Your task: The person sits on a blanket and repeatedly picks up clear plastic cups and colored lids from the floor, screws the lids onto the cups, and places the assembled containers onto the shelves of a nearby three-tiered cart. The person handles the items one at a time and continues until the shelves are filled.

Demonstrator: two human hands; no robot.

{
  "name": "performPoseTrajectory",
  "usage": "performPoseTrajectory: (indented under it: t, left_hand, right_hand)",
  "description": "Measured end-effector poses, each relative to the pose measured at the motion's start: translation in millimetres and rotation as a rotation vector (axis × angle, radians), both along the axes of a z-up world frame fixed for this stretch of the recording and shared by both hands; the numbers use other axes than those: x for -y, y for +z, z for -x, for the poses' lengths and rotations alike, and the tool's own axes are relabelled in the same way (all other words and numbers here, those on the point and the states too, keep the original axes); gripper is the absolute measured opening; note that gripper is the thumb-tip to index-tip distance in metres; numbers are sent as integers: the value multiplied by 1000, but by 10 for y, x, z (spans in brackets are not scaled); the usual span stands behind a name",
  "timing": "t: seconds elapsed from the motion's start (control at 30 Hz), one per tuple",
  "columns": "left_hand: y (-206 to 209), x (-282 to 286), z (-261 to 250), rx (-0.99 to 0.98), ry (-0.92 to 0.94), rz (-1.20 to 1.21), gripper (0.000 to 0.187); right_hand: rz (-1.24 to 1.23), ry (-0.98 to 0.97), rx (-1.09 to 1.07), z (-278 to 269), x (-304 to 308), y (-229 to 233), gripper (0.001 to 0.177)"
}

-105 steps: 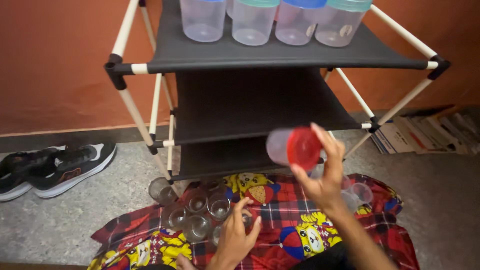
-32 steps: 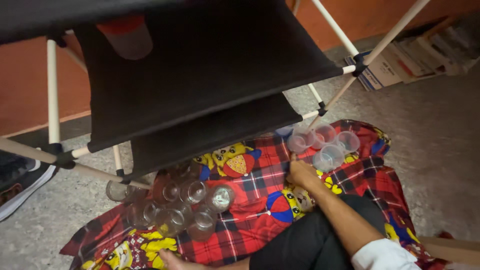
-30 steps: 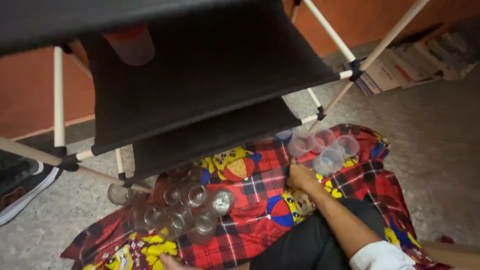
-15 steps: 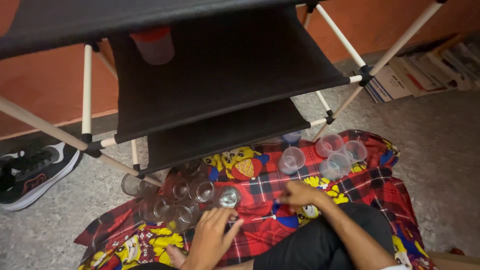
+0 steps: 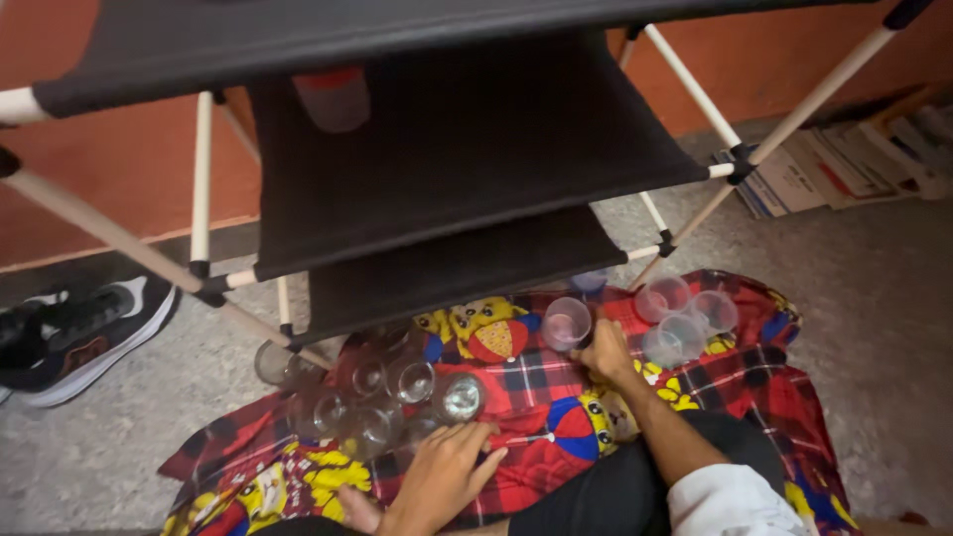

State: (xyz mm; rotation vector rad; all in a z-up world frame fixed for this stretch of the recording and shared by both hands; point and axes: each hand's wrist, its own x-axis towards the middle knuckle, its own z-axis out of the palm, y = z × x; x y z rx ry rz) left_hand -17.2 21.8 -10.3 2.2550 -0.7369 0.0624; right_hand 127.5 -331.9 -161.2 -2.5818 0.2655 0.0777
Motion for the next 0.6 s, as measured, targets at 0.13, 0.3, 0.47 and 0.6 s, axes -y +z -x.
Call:
performPoseTrajectory:
  t: [0.13,0.3,0.47,0.6]
  left_hand:
    - [34,-5,-14,-5,2,13,27]
    - [64,-11,-11,7,-4,21,28]
    - [77,-32,-20,-3,21,3,30]
    - [72,-49,-25,-11,25,-3,29]
  right_hand:
    - [-203,19,-19,65,-63,60,76]
    - [40,155,41,49,-151,4,81]
    - [-44,154,52,74,-168,47,77]
    - [-55,161,-59,73,-181,77,79]
